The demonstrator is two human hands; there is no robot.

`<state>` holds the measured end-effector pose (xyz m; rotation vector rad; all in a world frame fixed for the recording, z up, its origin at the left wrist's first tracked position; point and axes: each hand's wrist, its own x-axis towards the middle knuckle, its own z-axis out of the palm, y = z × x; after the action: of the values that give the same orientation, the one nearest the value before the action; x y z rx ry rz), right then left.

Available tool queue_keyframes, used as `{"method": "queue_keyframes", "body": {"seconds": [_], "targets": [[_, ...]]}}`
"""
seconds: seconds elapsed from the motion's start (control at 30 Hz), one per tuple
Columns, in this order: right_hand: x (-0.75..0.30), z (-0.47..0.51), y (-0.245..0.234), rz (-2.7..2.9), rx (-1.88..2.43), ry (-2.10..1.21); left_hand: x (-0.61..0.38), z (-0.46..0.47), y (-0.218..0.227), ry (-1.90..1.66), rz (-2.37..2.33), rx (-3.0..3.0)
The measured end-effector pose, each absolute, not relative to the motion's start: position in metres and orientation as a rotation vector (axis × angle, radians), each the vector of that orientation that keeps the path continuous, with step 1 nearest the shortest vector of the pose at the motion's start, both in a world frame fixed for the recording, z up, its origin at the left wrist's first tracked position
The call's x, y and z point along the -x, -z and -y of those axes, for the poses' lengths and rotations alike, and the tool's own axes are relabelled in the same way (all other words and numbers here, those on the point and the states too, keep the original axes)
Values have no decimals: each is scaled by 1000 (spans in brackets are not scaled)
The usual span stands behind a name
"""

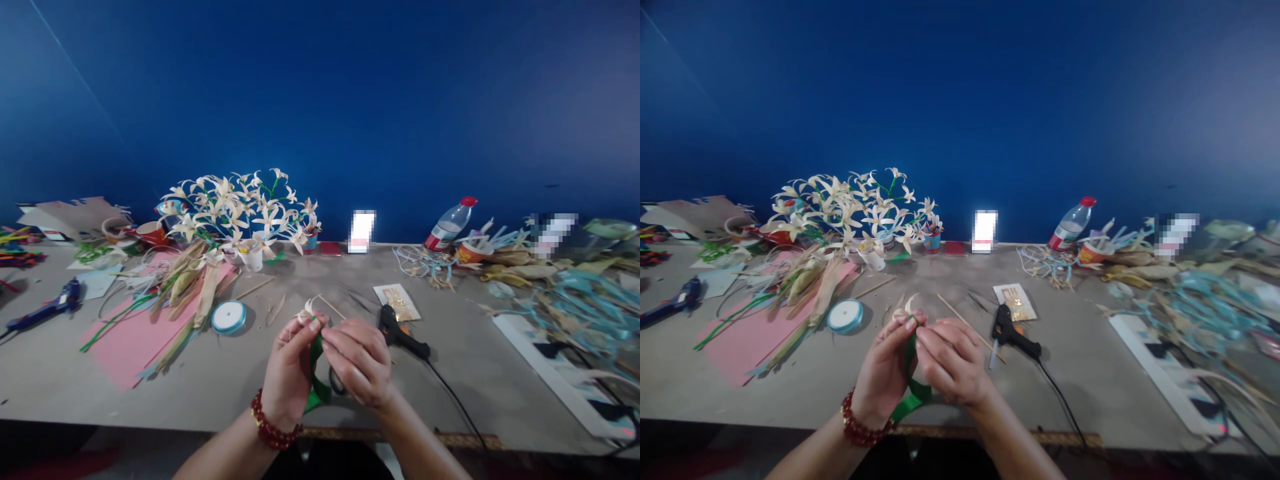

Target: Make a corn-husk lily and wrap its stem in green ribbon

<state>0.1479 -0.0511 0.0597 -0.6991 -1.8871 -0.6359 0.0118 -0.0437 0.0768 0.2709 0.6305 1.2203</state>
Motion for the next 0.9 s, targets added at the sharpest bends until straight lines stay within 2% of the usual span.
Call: {"method": "queue_keyframes", "body": {"seconds": [0.4, 0.7, 0.9], "targets": [[-131, 51, -41, 1613, 750, 403, -12, 53, -77, -1290, -661, -350], [-127, 58, -47, 1631, 807, 427, -13, 57, -76, -1331, -637, -359], [-125, 67, -61, 1635, 802, 268, -9, 58, -79, -1325, -604, -409]]}}
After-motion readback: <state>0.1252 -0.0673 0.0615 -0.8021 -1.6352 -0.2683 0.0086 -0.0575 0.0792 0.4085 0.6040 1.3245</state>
